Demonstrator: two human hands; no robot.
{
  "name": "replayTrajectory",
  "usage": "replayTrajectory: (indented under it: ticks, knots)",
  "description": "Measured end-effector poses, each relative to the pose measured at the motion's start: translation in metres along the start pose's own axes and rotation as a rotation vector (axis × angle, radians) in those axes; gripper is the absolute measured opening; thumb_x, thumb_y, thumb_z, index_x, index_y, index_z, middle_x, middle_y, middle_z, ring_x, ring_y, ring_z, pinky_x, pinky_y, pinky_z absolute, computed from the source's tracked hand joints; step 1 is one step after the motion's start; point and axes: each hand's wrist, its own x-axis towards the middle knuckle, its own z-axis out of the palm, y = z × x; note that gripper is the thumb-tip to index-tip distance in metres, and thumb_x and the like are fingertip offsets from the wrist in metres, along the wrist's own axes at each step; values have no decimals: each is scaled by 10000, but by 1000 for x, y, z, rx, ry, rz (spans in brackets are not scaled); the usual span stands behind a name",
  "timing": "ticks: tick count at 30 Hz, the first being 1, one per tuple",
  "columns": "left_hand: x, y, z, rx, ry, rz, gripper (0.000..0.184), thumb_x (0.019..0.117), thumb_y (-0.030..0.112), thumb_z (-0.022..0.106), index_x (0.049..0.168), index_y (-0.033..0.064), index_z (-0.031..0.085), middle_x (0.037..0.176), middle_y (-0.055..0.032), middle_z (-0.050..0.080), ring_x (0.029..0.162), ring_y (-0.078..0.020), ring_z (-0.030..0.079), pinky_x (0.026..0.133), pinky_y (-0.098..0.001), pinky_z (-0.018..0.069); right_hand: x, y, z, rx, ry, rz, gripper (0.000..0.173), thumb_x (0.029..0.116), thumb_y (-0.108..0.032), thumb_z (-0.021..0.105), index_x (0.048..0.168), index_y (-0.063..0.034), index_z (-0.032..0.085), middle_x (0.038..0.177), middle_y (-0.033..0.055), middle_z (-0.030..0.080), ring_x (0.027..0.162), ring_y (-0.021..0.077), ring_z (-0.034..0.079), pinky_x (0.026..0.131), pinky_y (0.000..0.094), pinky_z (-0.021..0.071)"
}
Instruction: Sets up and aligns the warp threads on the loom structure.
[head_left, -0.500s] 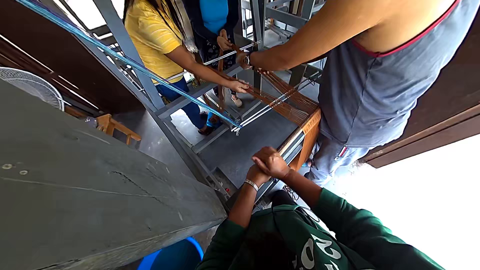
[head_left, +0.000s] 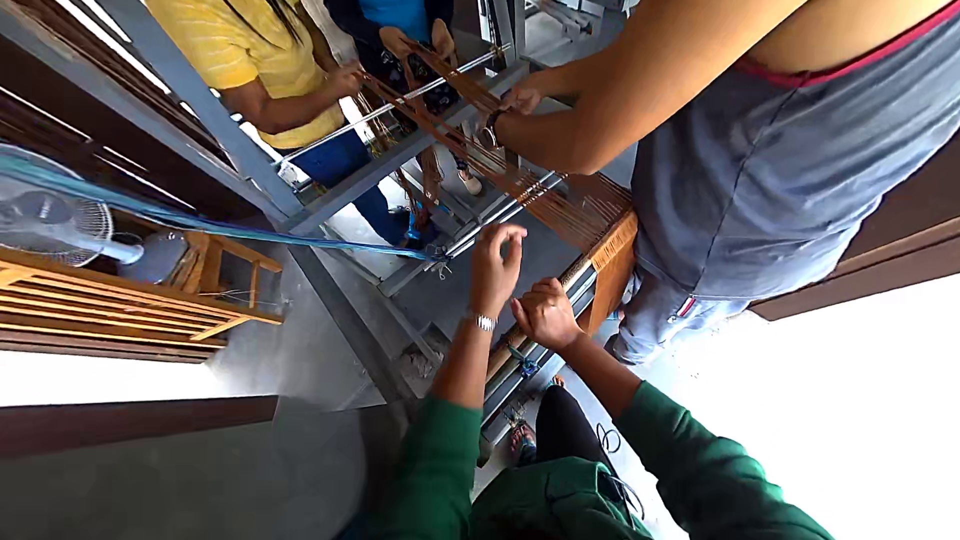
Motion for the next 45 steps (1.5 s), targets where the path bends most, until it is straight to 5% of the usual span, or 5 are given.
replayTrajectory:
  ticks: [10, 20, 28, 34, 45]
  knots:
    - [130, -60, 50, 337, -535, -300, 276, 1058, 156, 498, 1239, 152, 705, 1344, -108, 666, 1339, -319, 563, 1130, -582, 416, -1, -1, 4, 18, 10, 43, 551, 1068, -351, 435, 601, -106, 594, 569, 27, 571, 635, 213, 599, 849, 400, 469]
    - [110, -75, 61, 327, -282, -348, 276, 1036, 209, 590, 1307, 158, 609, 1415, -236, 523, 1238, -408, 588, 981, -581, 525, -1, 1, 5, 30, -1, 45, 540, 1064, -357, 451, 608, -111, 601, 569, 20, 566, 632, 210, 595, 860, 397, 473]
    - [104, -91, 57, 277, -290, -125, 333, 1016, 81, 531, 1244, 234, 720, 1331, -82, 647, 1304, -291, 548, 1056, -490, 492, 0, 1, 6, 32, 2, 48, 545, 1064, -361, 455, 597, -110, 583, 563, 20, 555, 623, 205, 583, 860, 397, 464]
    - [98, -92, 54, 231, -200, -49, 130, 962, 40, 591, 991, 62, 715, 1186, -162, 639, 1172, -299, 591, 1015, -433, 502, 0, 1, 5, 32, 4, 43, 547, 1063, -364, 454, 591, -111, 566, 557, 21, 541, 620, 208, 578, 856, 399, 463]
    - [100, -78, 63, 366, -296, -214, 435, 1060, 233, 524, 1466, 375, 586, 1490, -167, 518, 1233, -329, 617, 957, -515, 559, 0, 1, 5, 30, 1, 42, 537, 1056, -356, 468, 584, -114, 552, 552, 18, 528, 617, 206, 568, 849, 393, 455]
